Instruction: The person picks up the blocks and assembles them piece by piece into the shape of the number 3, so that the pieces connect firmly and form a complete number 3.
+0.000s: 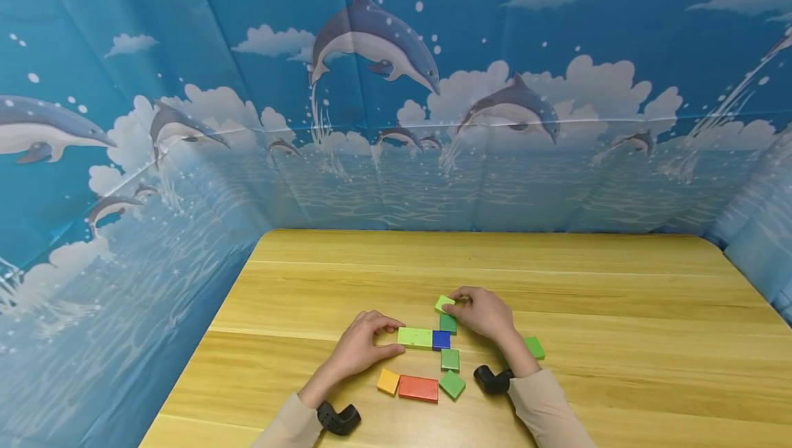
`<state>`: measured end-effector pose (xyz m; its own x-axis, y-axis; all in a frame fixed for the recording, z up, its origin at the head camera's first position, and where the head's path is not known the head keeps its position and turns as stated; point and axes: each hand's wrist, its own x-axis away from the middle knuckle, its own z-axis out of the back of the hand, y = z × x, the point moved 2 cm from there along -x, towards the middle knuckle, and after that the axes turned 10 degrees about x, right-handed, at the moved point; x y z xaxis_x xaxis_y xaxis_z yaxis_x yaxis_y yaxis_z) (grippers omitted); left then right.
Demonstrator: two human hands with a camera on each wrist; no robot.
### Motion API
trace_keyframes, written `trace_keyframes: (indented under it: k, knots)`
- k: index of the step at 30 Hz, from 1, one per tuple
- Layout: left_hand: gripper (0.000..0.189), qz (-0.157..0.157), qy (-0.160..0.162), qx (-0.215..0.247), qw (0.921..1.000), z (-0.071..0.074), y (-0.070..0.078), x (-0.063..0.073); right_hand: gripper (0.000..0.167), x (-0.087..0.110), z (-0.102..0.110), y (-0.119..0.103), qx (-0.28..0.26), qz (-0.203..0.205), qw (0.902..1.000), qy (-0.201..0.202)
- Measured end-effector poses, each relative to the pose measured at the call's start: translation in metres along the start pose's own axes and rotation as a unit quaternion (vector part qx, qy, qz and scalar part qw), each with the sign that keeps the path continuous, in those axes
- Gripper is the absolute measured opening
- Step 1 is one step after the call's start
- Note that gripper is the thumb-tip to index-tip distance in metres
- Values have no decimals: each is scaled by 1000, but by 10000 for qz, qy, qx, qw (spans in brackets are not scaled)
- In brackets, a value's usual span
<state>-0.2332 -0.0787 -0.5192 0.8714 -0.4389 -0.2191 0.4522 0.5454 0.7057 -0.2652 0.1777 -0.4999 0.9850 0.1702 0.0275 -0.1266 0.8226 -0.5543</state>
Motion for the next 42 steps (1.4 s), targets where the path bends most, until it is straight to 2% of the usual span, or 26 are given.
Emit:
trace_keyframes:
  k: [7,11,20,26,33,42]
  knots:
    - [37,78,-60,16,10000,-1,-1,1,41,2,0,-1,20,29,10000,-52]
    - [37,83,-88,32,9999,-2,-1,1,41,10,6,-1,220,163,9996,78]
    - [37,40,-98,30,9999,-3,-1,0,39,47,47,6,1033,427,9923,539]
    - [37,25,-58,-6,10000,-1,-1,0,33,77,63,18,1538,206,9859,625]
    - [37,64,-55,26,10000,-1,-2,-1,37,105,59,30,1828,-120,9828,254]
    - [37,55,-33,-10,10000,0,-2,-1,50,126,45,32,2120,-510,9753,355]
